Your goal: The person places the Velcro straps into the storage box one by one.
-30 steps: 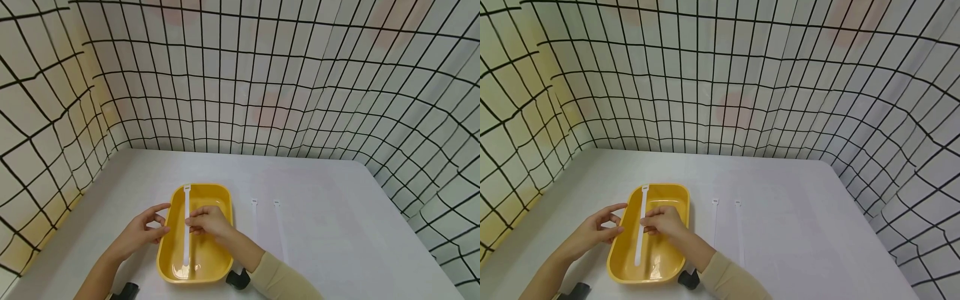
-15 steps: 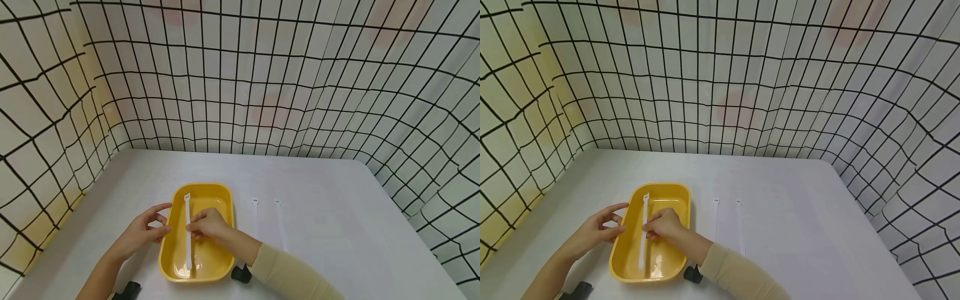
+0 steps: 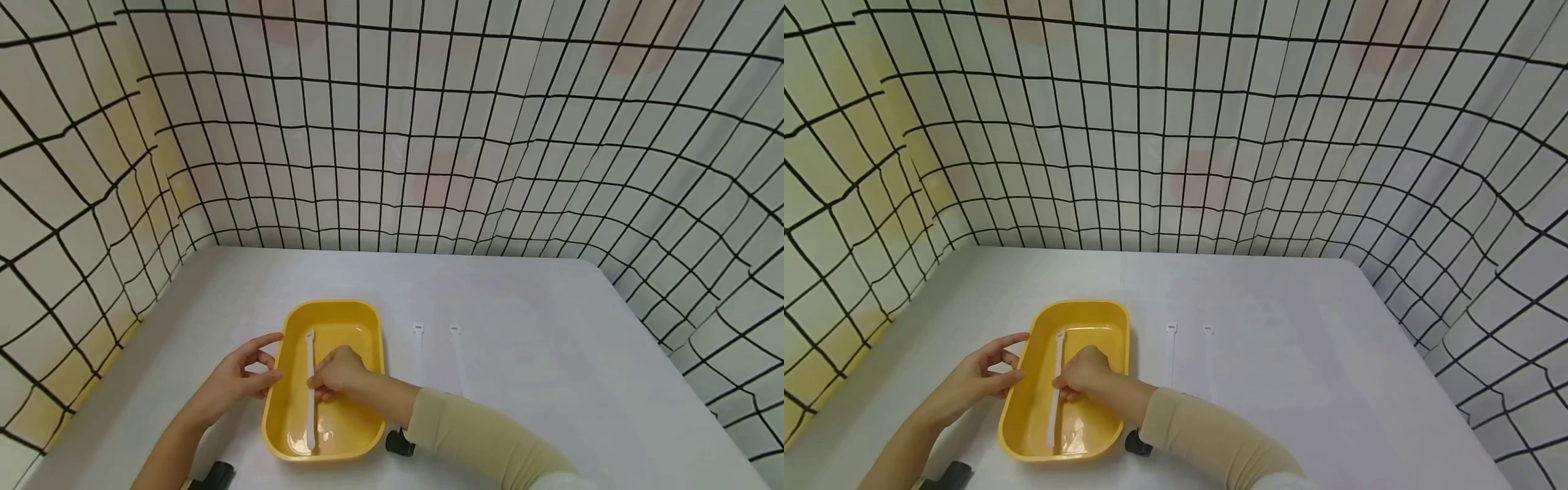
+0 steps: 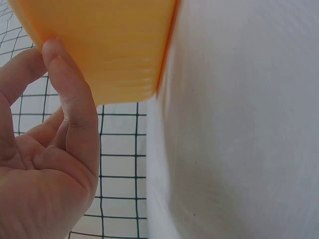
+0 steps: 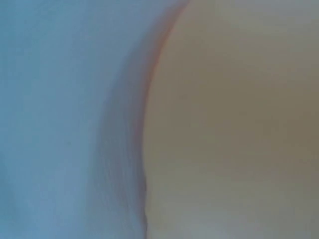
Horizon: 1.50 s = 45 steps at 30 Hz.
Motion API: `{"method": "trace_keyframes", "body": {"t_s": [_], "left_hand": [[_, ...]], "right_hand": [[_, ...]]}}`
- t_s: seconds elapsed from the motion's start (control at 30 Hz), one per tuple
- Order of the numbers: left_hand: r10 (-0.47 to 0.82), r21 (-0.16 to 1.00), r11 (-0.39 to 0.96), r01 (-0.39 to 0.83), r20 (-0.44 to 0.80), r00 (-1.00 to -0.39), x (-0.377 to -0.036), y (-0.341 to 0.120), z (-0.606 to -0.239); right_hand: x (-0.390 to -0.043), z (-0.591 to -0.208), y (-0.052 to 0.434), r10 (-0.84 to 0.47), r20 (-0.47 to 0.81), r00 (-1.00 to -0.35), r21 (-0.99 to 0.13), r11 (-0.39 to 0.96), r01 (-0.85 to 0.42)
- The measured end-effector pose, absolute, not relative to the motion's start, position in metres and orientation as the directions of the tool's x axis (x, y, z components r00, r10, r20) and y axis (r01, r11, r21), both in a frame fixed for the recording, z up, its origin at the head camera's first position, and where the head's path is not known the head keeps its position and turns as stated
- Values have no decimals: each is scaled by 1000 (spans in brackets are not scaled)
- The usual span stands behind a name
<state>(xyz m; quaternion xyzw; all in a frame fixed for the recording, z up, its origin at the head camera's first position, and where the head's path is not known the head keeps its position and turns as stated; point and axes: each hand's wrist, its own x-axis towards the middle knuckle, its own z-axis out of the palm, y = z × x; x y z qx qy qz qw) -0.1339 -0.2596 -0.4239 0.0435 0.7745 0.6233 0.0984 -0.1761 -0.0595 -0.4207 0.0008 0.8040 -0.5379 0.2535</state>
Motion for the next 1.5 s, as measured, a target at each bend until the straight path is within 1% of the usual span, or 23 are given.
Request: {"method": "trace_keyframes", "body": {"t_s": [0.43, 0.77, 1.5], "left_hand": [[189, 978, 207, -38, -78, -979, -133, -261, -428], [207, 980, 196, -13, -54, -977, -132, -261, -428], [195, 977, 212, -22, -64, -979, -130, -259, -424]], "right_hand": [[-169, -422, -69, -287, -393, -873, -868, 430, 250], [-170, -424, -73, -274, -417, -867, -856, 438, 273], [-173, -425, -72, -264, -412, -872, -835, 492, 246]]}}
